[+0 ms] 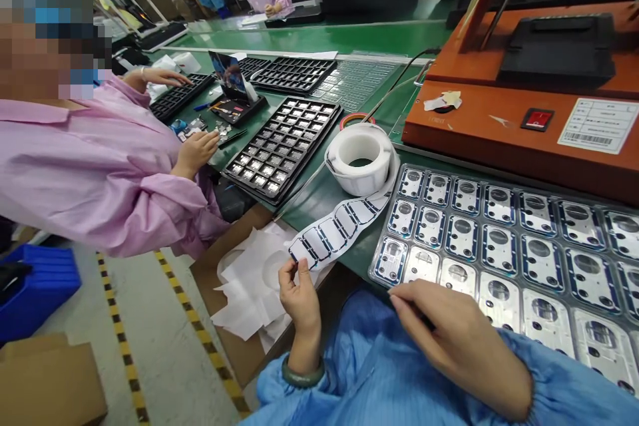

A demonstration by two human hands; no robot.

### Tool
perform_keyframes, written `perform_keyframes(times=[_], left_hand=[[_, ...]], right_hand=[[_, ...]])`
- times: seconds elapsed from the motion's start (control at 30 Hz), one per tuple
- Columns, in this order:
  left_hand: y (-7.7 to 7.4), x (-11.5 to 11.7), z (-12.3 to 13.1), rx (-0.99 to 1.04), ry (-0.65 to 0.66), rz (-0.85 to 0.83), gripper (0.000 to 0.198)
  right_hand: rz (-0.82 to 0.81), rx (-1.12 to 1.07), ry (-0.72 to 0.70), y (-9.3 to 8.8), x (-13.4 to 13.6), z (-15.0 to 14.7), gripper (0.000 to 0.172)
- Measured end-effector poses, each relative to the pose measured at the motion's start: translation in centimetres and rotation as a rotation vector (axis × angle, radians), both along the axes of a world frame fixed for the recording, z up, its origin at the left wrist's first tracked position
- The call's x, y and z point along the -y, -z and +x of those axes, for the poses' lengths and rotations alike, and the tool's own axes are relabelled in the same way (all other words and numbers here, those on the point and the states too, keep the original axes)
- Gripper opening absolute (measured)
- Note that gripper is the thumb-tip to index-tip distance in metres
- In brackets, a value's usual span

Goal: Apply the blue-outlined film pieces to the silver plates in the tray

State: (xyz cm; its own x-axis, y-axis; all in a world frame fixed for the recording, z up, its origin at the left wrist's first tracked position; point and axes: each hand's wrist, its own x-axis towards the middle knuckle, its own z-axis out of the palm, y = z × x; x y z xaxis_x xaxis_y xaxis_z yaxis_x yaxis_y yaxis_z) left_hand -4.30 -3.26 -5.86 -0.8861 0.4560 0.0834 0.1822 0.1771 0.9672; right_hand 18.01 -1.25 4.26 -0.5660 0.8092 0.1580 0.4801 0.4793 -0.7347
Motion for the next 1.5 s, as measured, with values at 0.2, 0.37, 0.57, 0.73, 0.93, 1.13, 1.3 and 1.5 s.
perform_keyframes(times=[0.2, 0.37, 0.57, 0.73, 0.93, 1.13, 1.3, 1.5], left_hand=[[-0.2, 0.1, 0.1, -0.126, -0.024, -0.023, 0.029], [0.2, 0.3, 0.2, -0.147, -0.016, 0.006, 0.026], [0.4, 0.1, -0.3, -0.164, -0.026, 0.047, 0.027], [0.6, 0.0, -0.6, -0.179, -0.029, 0.048, 0.025], [0.9, 0.1, -0.6, -0.271, -0.028, 0.058, 0.017], [0.7, 0.3, -0.9, -0.460, -0.013, 0.061, 0.010], [0.1, 0.2, -0.9, -0.615, -0.009, 0.115, 0.010], [-0.1, 0.2, -1.0, -0.718, -0.003, 0.178, 0.010]], right_hand=[[0.281, 0.203, -0.172, -0.1, -0.7, -5.3, 0.021], [0.557, 0.196, -0.308, 1.4, -2.8, -10.0, 0.029], [0.556, 0.324, -0.286, 4.5, -5.5, -13.4, 0.034], [0.513, 0.353, -0.261, 5.0, -6.0, -13.7, 0.034], [0.489, 0.355, -0.247, 5.0, -5.7, -13.7, 0.035], [0.469, 0.346, -0.227, 5.0, -5.6, -13.7, 0.035], [0.461, 0.331, -0.224, 5.1, -5.6, -13.6, 0.035], [0.460, 0.312, -0.214, 5.4, -5.5, -13.6, 0.035]])
